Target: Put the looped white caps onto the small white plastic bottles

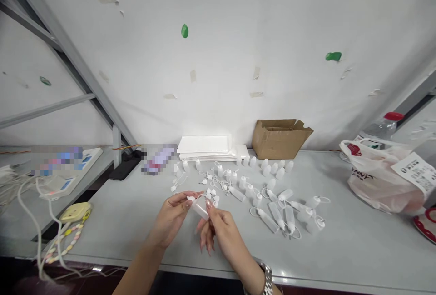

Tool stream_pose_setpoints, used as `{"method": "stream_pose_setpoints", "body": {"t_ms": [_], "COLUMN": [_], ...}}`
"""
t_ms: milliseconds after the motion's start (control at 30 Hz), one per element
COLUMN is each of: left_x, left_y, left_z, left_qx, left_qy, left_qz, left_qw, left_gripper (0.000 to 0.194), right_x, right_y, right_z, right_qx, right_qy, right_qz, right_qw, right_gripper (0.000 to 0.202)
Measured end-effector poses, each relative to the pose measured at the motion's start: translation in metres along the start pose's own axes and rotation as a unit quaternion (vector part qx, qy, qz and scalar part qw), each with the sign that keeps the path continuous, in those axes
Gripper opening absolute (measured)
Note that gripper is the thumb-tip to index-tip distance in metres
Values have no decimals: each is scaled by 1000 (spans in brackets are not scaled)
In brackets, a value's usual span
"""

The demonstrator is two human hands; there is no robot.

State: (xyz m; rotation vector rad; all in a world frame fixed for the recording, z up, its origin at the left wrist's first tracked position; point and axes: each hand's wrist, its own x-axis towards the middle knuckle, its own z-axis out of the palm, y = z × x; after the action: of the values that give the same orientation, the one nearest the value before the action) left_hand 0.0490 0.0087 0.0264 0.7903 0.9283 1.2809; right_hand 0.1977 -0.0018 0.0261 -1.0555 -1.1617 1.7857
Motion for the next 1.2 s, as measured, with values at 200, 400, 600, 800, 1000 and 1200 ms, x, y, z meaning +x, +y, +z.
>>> {"method": "stream_pose_setpoints", "body": {"t_ms": [200,400,600,800,1000,1200], "left_x": [0,-4,-5,-3,-3,-8], "left_y": [2,12,13,9,13,16], "left_z": [1,4,2,-1,-2,4], "left_qx": [17,55,40,-20,-8,60], "left_qy": [47,25,63,32,13,71], "left_qz": [15,15,-28,-52,-14,14], "left_qw": [999,998,997,998,1000,996], "left_gripper": [16,14,18,19,20,20], "right_x": [0,-3,-6,-12,-5,-5], "right_y": [6,-4,7,5,-3,1], "right_z": [3,2,3,5,11,11], "right_qx": [-17,37,-159,-246,-32,-133], "right_qy": [88,-61,117,123,-10,85], "right_qz": [-108,64,-136,-186,1,-137], "right_qw": [990,995,971,943,999,978], "right_gripper": [39,64,35,28,57,36]}}
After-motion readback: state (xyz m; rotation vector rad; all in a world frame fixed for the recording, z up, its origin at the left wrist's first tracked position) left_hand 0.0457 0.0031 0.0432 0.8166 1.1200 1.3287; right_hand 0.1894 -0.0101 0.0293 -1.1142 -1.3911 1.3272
